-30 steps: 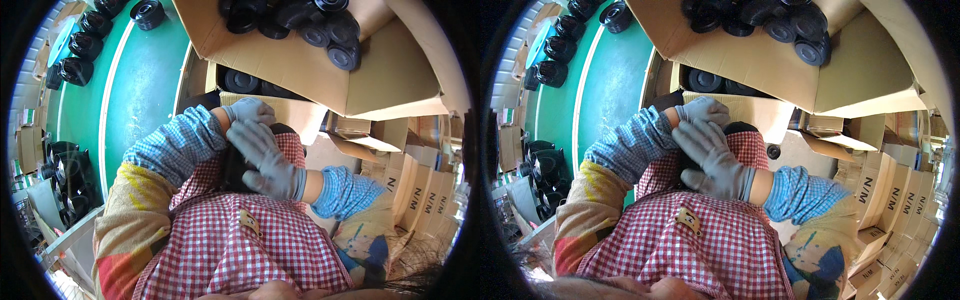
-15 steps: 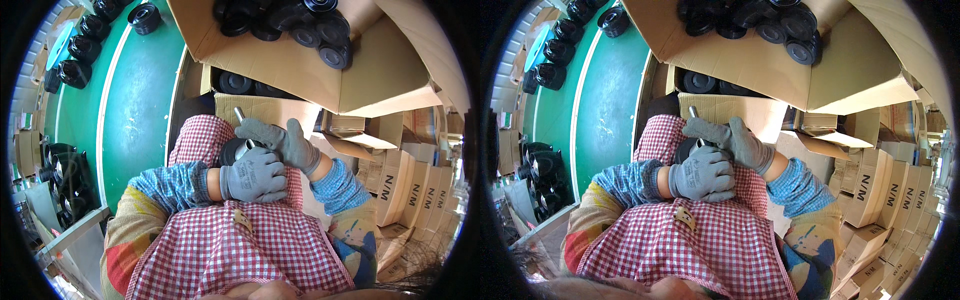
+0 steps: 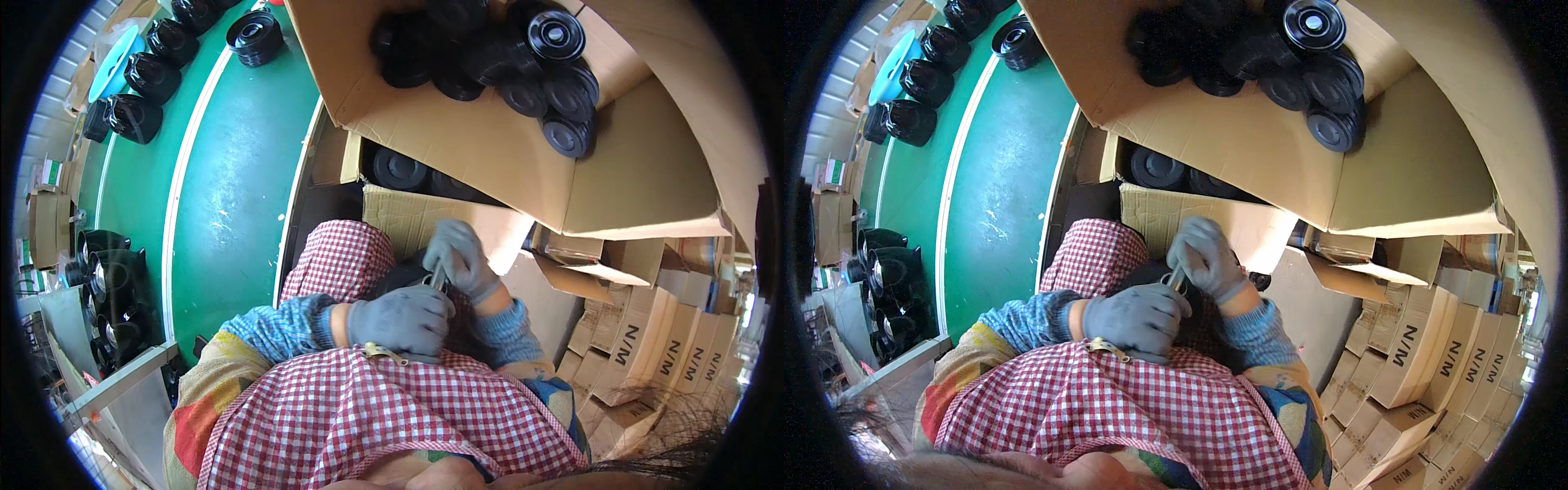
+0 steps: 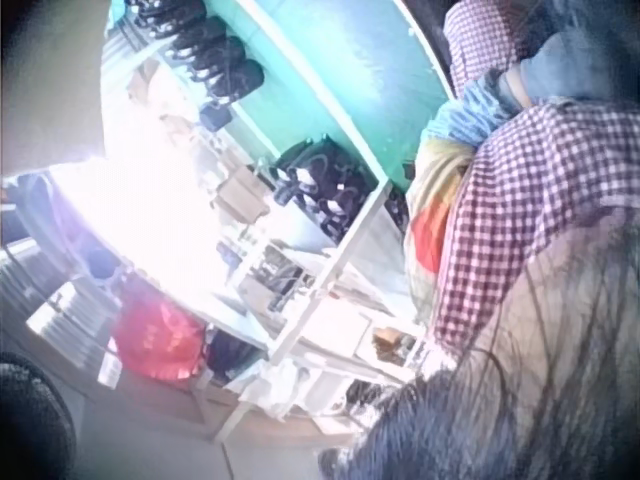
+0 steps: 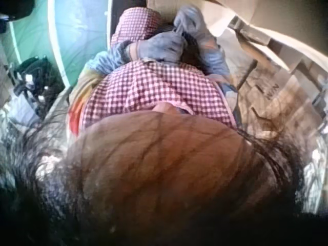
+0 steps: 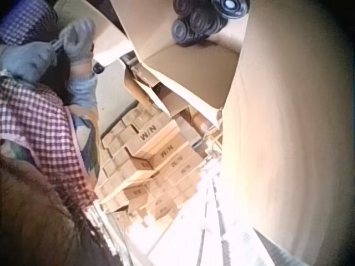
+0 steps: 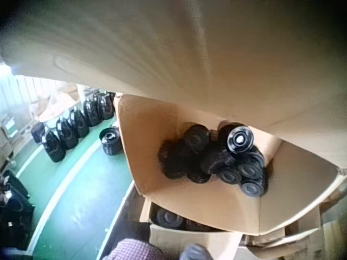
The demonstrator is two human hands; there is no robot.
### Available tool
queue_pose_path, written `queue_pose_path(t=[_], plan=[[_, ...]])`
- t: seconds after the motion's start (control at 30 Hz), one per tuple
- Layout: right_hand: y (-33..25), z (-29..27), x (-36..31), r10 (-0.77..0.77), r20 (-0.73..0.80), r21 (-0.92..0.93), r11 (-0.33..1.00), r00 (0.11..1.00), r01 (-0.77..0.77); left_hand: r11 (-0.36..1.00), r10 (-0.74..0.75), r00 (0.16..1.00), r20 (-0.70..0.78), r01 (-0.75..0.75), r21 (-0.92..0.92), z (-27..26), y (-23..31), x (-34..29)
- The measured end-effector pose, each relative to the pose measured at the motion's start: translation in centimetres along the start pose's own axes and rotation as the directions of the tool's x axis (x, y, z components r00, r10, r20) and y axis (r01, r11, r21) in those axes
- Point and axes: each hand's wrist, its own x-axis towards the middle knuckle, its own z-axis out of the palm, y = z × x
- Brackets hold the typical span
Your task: The person repeatedly picks up black circular components from a cardboard box, places them on a green workbench, and uses a metal tool to press or adjust the center of each part. The person then places the finished parts back on the workbench and repeats the process with additional components.
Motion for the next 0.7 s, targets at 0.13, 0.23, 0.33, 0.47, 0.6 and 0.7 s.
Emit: queue_pose_path(t=[0.13, 0.23, 0.33, 0.47, 0.6, 0.7], plan=[[-4.8, -4.0, -2.6, 0.191, 0.147, -0.359, 0.925, 0.971, -0.127, 0.867, -0.099, 0.985, -0.141, 0.016, -0.497, -2.2, 0.0, -1.9], [-1.8, -4.6, -1.5, 0.259, 0.273, -0.143, 0.963, 0.926, -0.227, 0.800, -0.238, 0.969, -0.068, 0.156, -0.579, -3.5, -0.6, -1.9], [3.3, -4.3, -1.1, 0.283, 0.150, 0.114, 0.947, 0.947, -0.301, 0.854, -0.481, 0.744, -0.465, 0.516, -0.058, -5.9, 3.1, -3.7], [11.1, -8.2, 1.5, 0.712, -0.347, -0.084, 0.625, 0.611, -0.776, 0.718, -0.351, 0.929, 0.120, 0.184, 0.672, -7.0, 7.6, -8.7], [19.7, -8.4, 1.2, 0.631, -0.557, -0.228, 0.509, 0.540, -0.830, 0.615, -0.435, 0.820, 0.372, -0.032, 0.788, -1.4, 6.3, -12.0], [20.8, -7.5, 3.4, 0.674, -0.556, -0.417, 0.280, 0.486, -0.865, 0.545, -0.518, 0.801, 0.302, 0.037, 0.838, -1.7, 5.7, -12.1]])
